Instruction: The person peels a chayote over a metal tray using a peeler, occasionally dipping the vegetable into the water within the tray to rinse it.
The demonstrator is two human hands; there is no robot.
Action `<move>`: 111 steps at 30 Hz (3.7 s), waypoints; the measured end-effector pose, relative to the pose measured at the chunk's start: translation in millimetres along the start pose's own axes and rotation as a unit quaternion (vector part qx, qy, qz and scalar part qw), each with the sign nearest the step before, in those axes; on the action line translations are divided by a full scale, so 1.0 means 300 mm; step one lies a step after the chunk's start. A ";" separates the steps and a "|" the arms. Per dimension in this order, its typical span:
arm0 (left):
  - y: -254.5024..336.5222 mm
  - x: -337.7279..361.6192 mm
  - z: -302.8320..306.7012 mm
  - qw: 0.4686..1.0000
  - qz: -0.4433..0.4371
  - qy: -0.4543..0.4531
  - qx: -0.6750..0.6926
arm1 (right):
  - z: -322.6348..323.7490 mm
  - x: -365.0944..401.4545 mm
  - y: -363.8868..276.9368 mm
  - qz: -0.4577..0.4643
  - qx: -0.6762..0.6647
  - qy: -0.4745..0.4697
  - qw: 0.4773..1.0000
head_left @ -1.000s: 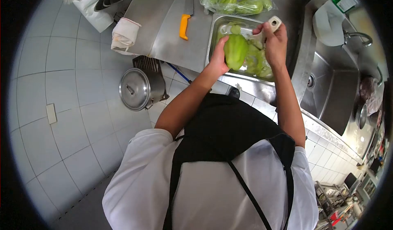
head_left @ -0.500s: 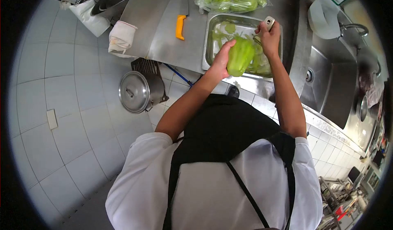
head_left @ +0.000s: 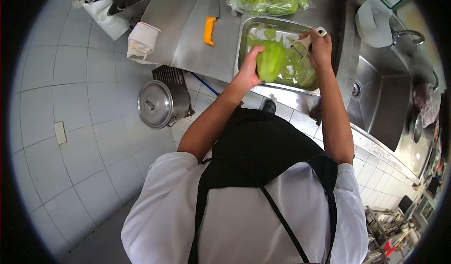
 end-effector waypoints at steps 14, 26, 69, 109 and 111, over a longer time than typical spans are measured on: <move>-0.021 -0.019 -0.040 0.997 -0.030 -0.077 0.010 | -0.175 0.179 -0.105 0.065 -0.053 -0.112 0.990; -0.025 -0.001 -0.008 0.994 -0.056 -0.076 -0.052 | -0.171 0.072 -0.065 0.128 0.006 -0.125 0.984; 0.020 -0.019 0.006 0.989 -0.024 -0.116 -0.085 | -0.093 0.012 -0.159 0.051 -0.110 -0.058 0.991; 0.009 -0.046 -0.070 0.987 -0.057 -0.108 0.103 | -0.216 0.240 -0.102 -0.008 -0.170 -0.072 0.983; 0.007 -0.051 -0.070 0.987 -0.059 -0.113 0.099 | -0.214 0.241 -0.097 -0.009 -0.170 -0.067 0.983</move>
Point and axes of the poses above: each hand's wrist, its own x-axis away from the middle knuckle, its own z-axis out of the back of the hand, y = z × x, the point moved 3 cm from there along -x, towards the middle knuckle, and after that the axes turned 14 degrees about z, right-handed, at the moved point
